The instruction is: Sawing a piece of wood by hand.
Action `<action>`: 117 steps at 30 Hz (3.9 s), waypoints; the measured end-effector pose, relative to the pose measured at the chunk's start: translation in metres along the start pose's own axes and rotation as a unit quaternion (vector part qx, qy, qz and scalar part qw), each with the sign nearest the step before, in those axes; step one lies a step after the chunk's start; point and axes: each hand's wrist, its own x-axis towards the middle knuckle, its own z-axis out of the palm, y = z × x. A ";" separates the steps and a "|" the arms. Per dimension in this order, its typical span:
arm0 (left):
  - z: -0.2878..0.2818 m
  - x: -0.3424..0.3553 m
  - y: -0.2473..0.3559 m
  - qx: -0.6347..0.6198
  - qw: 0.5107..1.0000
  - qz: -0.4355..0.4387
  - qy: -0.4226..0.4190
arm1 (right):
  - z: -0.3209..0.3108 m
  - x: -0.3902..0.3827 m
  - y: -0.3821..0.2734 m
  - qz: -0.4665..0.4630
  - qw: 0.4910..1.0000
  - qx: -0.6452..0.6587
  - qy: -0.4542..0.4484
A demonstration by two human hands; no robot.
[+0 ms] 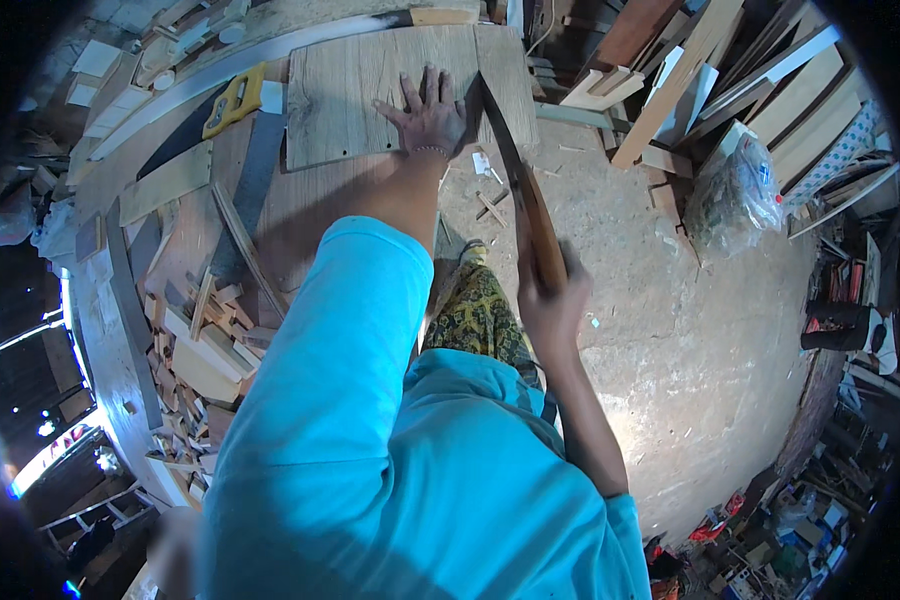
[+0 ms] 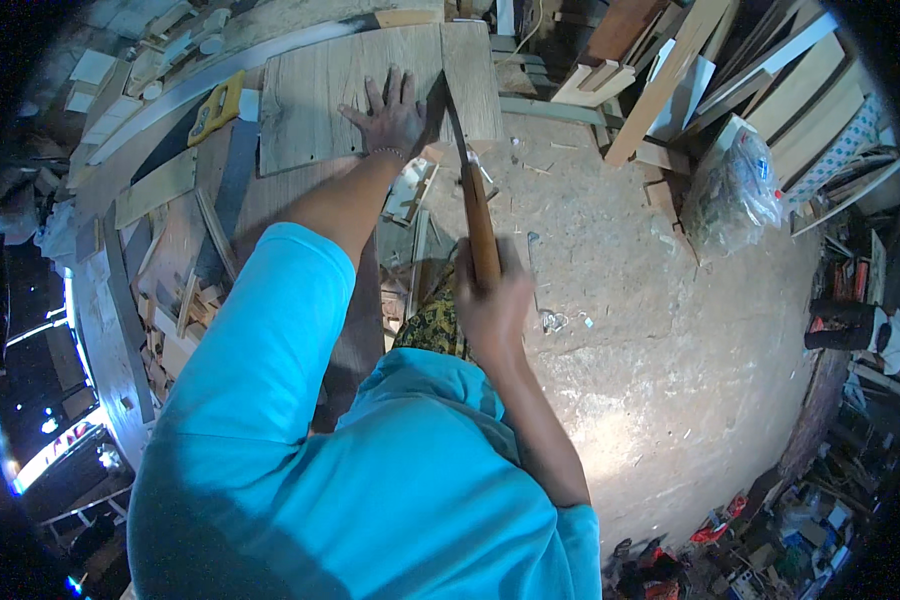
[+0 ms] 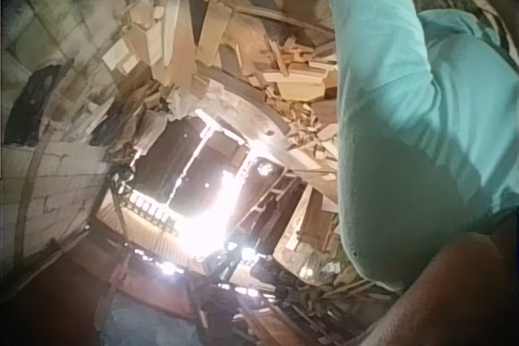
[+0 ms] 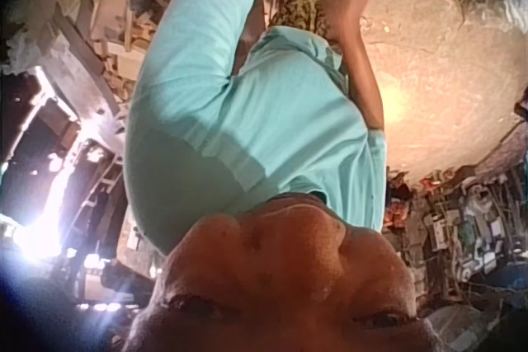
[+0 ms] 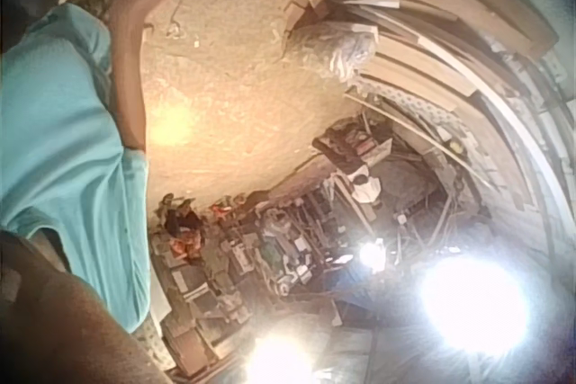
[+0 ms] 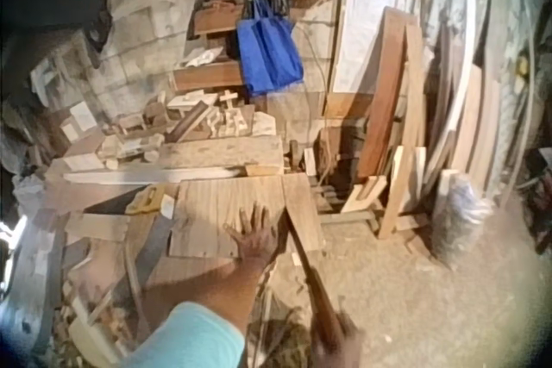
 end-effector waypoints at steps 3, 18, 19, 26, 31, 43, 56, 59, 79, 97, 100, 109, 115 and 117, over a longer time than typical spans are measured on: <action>0.001 0.003 -0.001 -0.045 0.999 0.002 0.004 | 0.036 0.030 0.017 -0.037 0.998 0.045 0.021; -0.002 -0.003 0.000 0.013 1.000 0.011 0.004 | 0.003 0.000 0.013 0.033 0.999 0.035 0.020; 0.000 -0.001 -0.001 0.001 1.000 0.009 0.002 | 0.020 0.022 0.018 -0.014 0.998 0.032 0.048; -0.002 0.009 -0.002 -0.007 1.000 0.000 -0.002 | 0.036 0.036 0.008 -0.011 0.998 0.042 0.040; -0.006 0.000 0.002 -0.020 1.000 -0.002 -0.002 | -0.018 -0.046 -0.012 0.138 0.985 0.105 -0.028; -0.002 0.003 -0.001 -0.027 1.000 0.012 -0.008 | 0.060 0.049 0.024 0.001 0.997 0.049 0.053; 0.005 0.001 0.003 -0.023 0.999 0.005 0.047 | 0.033 0.021 0.031 0.041 0.988 0.146 0.004; 0.008 0.000 0.000 0.024 0.998 0.013 0.054 | 0.066 0.063 0.042 0.036 0.986 0.158 0.029; 0.000 0.003 -0.002 -0.039 0.999 0.030 0.005 | 0.073 0.076 0.026 0.069 0.993 0.089 0.023; 0.002 0.002 0.003 -0.040 0.999 0.006 0.009 | 0.064 0.049 0.023 0.026 0.991 0.126 0.040; 0.000 0.004 0.003 -0.027 1.000 -0.001 -0.009 | 0.027 -0.002 -0.001 0.054 0.988 0.141 -0.013; 0.002 -0.004 0.005 -0.058 0.998 0.004 -0.002 | 0.057 0.064 0.027 0.079 0.971 0.226 -0.008; 0.005 0.002 0.001 -0.086 0.996 0.016 0.004 | 0.064 0.062 0.025 -0.009 0.991 0.127 0.030; -0.002 0.005 0.000 -0.072 0.997 -0.003 0.010 | 0.048 0.020 0.008 0.017 0.993 0.120 0.009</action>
